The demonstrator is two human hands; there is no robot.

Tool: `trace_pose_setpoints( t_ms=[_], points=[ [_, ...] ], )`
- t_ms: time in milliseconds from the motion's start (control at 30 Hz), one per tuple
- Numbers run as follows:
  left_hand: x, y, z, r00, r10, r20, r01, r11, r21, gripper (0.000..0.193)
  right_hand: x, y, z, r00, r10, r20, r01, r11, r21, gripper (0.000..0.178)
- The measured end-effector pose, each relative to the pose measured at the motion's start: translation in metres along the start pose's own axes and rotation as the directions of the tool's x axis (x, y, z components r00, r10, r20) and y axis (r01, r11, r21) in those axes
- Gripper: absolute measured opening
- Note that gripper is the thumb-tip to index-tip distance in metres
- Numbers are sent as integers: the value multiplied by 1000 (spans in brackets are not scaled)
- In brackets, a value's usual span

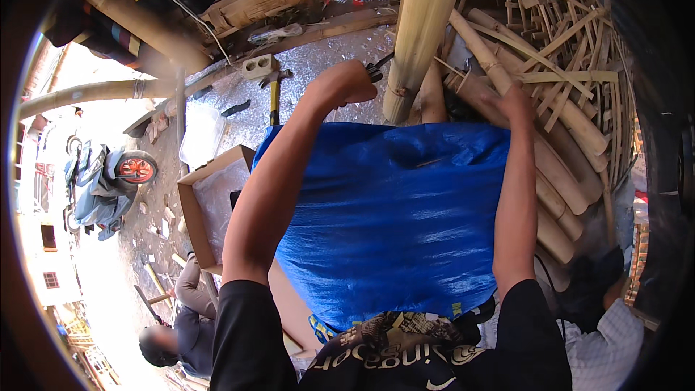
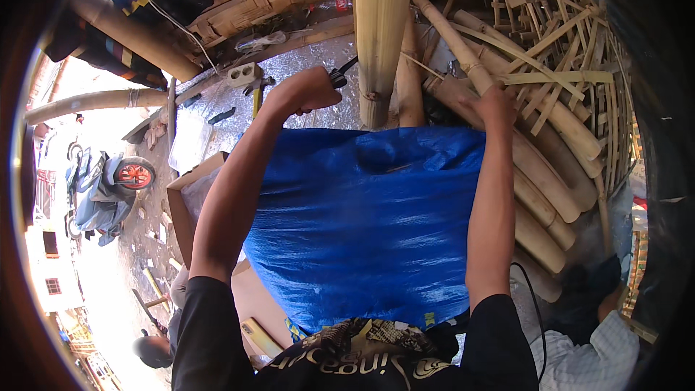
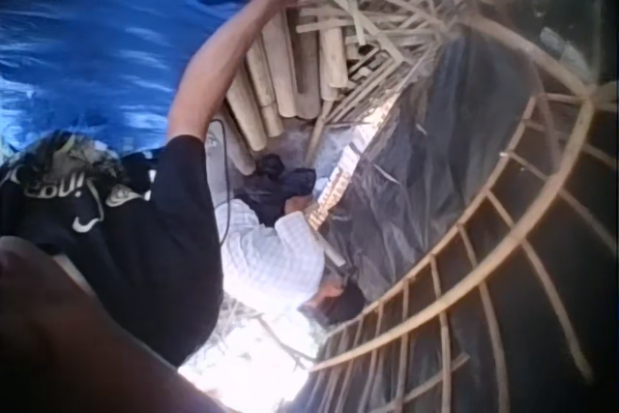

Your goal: The person carves a bamboo pole using a small knife, shaving off thin strips and creating a notch in the wood.

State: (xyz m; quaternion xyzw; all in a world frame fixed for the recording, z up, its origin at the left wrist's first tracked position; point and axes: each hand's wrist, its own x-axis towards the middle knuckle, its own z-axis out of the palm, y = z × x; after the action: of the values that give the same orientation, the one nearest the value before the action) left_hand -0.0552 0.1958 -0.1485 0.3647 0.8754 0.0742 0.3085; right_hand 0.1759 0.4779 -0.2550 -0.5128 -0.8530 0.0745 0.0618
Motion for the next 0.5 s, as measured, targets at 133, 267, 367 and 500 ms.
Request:
trace_pose_setpoints(
  t_ms=[133,267,367,500],
  points=[
    [3,-17,-17,981,160,109,-147,983,-114,49,10,-5,-2,991,41,130,-67,977,203,80],
    [-11,-22,-22,986,156,-59,-158,987,-34,57,-12,5,-16,858,-25,512,-453,431,780,61],
    [-9,-27,-19,997,60,-41,-62,997,-51,64,-44,12,-31,852,-99,515,-510,70,857,49],
    [-10,-52,-17,995,-10,-103,-8,985,-173,70,-68,-4,-45,856,-221,466,-502,-145,853,47]
  ],
)
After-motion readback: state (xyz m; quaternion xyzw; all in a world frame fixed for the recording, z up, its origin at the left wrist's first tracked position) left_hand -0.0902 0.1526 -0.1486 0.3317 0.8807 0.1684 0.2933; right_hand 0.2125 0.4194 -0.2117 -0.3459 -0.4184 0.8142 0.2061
